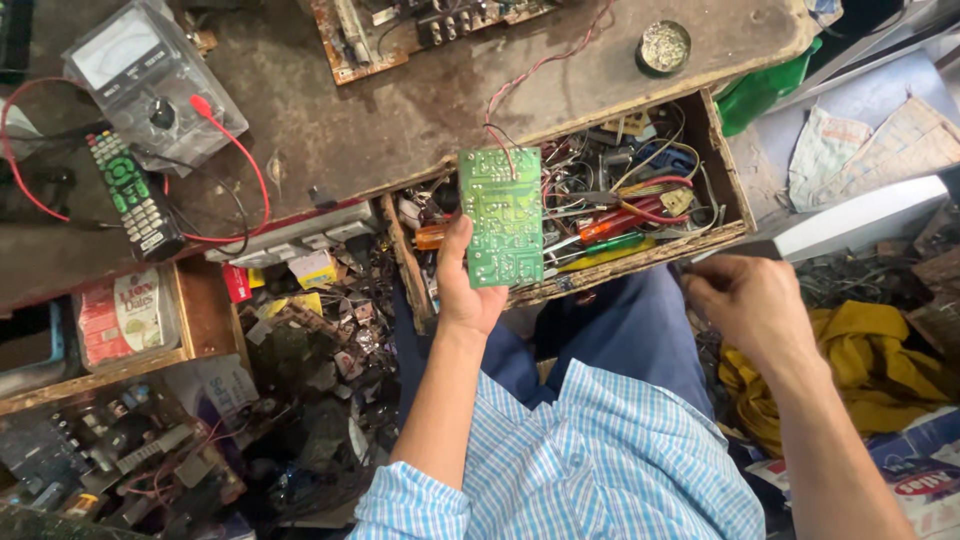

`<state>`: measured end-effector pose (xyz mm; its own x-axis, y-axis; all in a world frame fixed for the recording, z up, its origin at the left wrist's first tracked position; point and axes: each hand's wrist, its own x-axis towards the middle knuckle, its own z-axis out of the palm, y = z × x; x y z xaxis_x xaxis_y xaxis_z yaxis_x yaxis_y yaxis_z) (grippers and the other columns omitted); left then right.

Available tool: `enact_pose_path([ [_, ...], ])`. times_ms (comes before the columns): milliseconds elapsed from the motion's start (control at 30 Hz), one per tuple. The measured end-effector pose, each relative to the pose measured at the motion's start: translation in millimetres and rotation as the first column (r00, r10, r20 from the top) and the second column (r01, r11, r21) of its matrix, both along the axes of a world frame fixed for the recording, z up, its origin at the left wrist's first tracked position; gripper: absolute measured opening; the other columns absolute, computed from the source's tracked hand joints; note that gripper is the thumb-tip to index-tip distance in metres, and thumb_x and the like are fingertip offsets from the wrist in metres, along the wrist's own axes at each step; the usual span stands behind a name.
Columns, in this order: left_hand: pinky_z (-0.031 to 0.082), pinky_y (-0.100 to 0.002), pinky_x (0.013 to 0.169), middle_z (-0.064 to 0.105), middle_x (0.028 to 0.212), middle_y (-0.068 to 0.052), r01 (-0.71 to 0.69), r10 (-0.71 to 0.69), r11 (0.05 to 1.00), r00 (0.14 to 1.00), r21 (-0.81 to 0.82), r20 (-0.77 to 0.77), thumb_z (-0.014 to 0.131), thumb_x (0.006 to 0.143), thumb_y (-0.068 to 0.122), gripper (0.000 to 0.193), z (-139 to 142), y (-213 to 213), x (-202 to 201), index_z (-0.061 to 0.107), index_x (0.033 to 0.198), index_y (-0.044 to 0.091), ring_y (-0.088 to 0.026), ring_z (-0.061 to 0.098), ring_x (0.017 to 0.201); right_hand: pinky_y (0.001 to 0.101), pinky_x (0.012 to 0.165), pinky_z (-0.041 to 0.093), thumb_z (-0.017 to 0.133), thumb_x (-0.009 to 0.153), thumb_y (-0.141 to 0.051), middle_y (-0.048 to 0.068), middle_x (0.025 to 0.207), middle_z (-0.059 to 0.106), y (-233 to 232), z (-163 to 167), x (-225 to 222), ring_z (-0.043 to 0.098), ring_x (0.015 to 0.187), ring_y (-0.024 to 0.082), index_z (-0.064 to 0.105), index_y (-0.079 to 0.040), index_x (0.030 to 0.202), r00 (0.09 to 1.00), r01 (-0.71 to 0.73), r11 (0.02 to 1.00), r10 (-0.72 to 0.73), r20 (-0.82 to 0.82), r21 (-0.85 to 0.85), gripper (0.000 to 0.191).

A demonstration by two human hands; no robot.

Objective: The person sits on the floor holding a green circuit board and solders its components with a soldering iron, repositioning and turning the board to reach different sides. They then set the iron down and brush the board's surface with a small brush while holding it.

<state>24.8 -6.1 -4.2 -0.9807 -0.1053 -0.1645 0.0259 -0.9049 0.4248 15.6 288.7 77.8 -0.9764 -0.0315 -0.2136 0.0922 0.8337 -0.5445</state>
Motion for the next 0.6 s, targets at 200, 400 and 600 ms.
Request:
enact_pose_path([
  [200,0.052,-0.04,0.102,0.068,0.126,-0.01,-0.005,0.003,0.999,0.999,-0.042,-0.034,0.065,0.099,0.03,0.044,2,0,0,0.06,0.135,0.004,-0.023,0.065,0.116,0.0337,0.07,0.058,0.075,0.097,-0.014,0.015,0.088,0.077,-9,8,-13,0.071,0.071,0.019,0.079,-0.002,0.111,0.977,0.069,0.995,-0.082,-0.199,-0.067,0.02],
  [400,0.052,-0.04,0.103,0.068,0.127,-0.01,-0.015,0.014,0.999,0.999,-0.04,-0.032,0.063,0.1,0.029,0.043,1,0,1,0.06,0.135,0.004,-0.023,0.065,0.116,0.0262,0.076,0.06,0.072,0.104,-0.004,0.008,0.102,0.076,7,8,-24,0.073,0.087,0.013,0.073,-0.002,0.118,0.894,0.137,0.735,-0.381,-0.236,-0.664,0.014],
  [600,0.051,-0.04,0.104,0.068,0.128,-0.01,-0.003,0.002,1.0,0.999,-0.028,-0.035,0.064,0.101,0.029,0.042,-4,-2,2,0.06,0.135,0.004,-0.023,0.065,0.117,0.0291,0.086,0.066,0.071,0.108,-0.005,0.006,0.102,0.072,44,17,-24,0.073,0.089,0.013,0.067,-0.003,0.115,0.848,0.072,0.535,-0.477,-0.23,-0.842,0.009],
])
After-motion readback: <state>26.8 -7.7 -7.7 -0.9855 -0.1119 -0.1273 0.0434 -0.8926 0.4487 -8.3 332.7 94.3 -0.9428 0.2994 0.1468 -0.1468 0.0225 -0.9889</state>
